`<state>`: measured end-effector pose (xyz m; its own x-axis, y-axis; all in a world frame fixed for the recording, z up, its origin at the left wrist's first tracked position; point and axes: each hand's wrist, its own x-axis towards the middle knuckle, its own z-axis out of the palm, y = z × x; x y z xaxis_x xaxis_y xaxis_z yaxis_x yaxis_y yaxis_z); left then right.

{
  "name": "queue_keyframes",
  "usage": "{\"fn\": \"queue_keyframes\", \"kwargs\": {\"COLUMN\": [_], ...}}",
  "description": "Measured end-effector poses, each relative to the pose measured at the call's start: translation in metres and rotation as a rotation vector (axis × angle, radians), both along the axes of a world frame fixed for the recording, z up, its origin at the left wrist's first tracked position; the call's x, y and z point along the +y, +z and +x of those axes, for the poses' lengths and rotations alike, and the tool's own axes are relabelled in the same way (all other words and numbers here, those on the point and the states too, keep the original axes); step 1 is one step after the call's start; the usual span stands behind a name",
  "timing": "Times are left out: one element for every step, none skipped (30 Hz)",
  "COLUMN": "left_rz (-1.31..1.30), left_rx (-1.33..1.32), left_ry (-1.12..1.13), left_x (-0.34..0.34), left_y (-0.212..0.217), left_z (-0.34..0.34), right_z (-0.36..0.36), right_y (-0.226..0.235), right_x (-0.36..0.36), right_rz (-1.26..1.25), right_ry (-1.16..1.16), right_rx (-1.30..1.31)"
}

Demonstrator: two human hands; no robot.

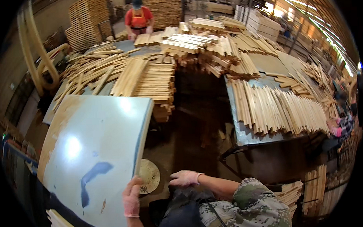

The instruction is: The person repeatedly picks up bundles of wooden slats from a table and places them onto a conveyor belt. The person wears pink gloves and a camouflage shirt while working in a factory setting. The slats are moved from a pile on a table to a moving belt for further processing.

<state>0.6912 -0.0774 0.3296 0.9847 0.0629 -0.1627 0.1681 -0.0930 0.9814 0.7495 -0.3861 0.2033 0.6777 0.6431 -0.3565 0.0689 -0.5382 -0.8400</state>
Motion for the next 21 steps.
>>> {"fn": "queue_keyframes", "kwargs": {"left_rz": [0.056,-0.019,-0.106,-0.184,-0.212,-0.244,-0.271,-0.255,-0.245,-0.233,-0.201,-0.203,-0.218,-0.241,-0.281,-0.3,-0.27,-0.241,-0.318,-0.38,-0.382], "left_rx": [0.099,0.164,0.225,0.292,0.335,0.376,0.417,0.441,0.461,0.48,0.498,0.531,0.564,0.596,0.608,0.607,0.604,0.603,0.631,0.647,0.651], "left_ry": [-0.142,-0.186,-0.258,-0.323,-0.363,-0.404,-0.444,-0.482,-0.523,-0.564,-0.575,-0.563,-0.57,-0.574,-0.52,-0.515,-0.551,-0.583,-0.544,-0.593,-0.604], "left_x": [-0.035,-0.057,-0.083,-0.102,-0.123,-0.143,-0.157,-0.169,-0.181,-0.191,-0.193,-0.198,-0.207,-0.217,-0.217,-0.218,-0.227,-0.237,-0.237,-0.254,-0.261], "left_y": [0.012,0.005,-0.012,-0.026,-0.034,-0.043,-0.05,-0.057,-0.064,-0.071,-0.077,-0.079,-0.081,-0.084,-0.087,-0.095,-0.098,-0.102,-0.111,-0.12,-0.122], "left_z": [0.02,0.029,0.046,0.059,0.072,0.084,0.095,0.106,0.119,0.133,0.145,0.158,0.173,0.19,0.202,0.215,0.237,0.259,0.272,0.298,0.32], "right_z": [0.001,0.006,-0.001,-0.012,-0.022,-0.036,-0.052,-0.07,-0.097,-0.114,-0.114,-0.118,-0.138,-0.174,-0.194,-0.206,-0.187,-0.172,-0.177,-0.196,-0.156], "right_y": [-0.024,0.0,-0.007,-0.02,-0.037,-0.059,-0.081,-0.104,-0.139,-0.165,-0.148,-0.129,-0.15,-0.197,-0.234,-0.263,-0.255,-0.245,-0.267,-0.3,-0.302], "right_x": [-0.04,-0.069,-0.104,-0.132,-0.159,-0.184,-0.206,-0.224,-0.243,-0.253,-0.241,-0.233,-0.236,-0.24,-0.242,-0.247,-0.241,-0.233,-0.261,-0.282,-0.282], "right_rz": [-0.106,-0.227,-0.242,-0.248,-0.214,-0.183,-0.237,-0.291,-0.156,-0.007,-0.156,-0.309,-0.293,-0.185,-0.072,0.023,-0.207,-0.425,-0.537,-0.608,-0.725], "right_ry": [-0.13,-0.31,-0.447,-0.576,-0.702,-0.829,-0.852,-0.876,-1.016,-1.152,-1.137,-1.134,-1.165,-1.24,-1.304,-1.362,-1.184,-0.987,-0.59,-0.26,-0.173], "right_rx": [-0.032,0.272,0.383,0.5,0.542,0.582,0.513,0.444,0.637,0.827,0.78,0.725,0.782,0.883,0.975,1.053,1.014,0.982,0.599,0.23,0.188]}}
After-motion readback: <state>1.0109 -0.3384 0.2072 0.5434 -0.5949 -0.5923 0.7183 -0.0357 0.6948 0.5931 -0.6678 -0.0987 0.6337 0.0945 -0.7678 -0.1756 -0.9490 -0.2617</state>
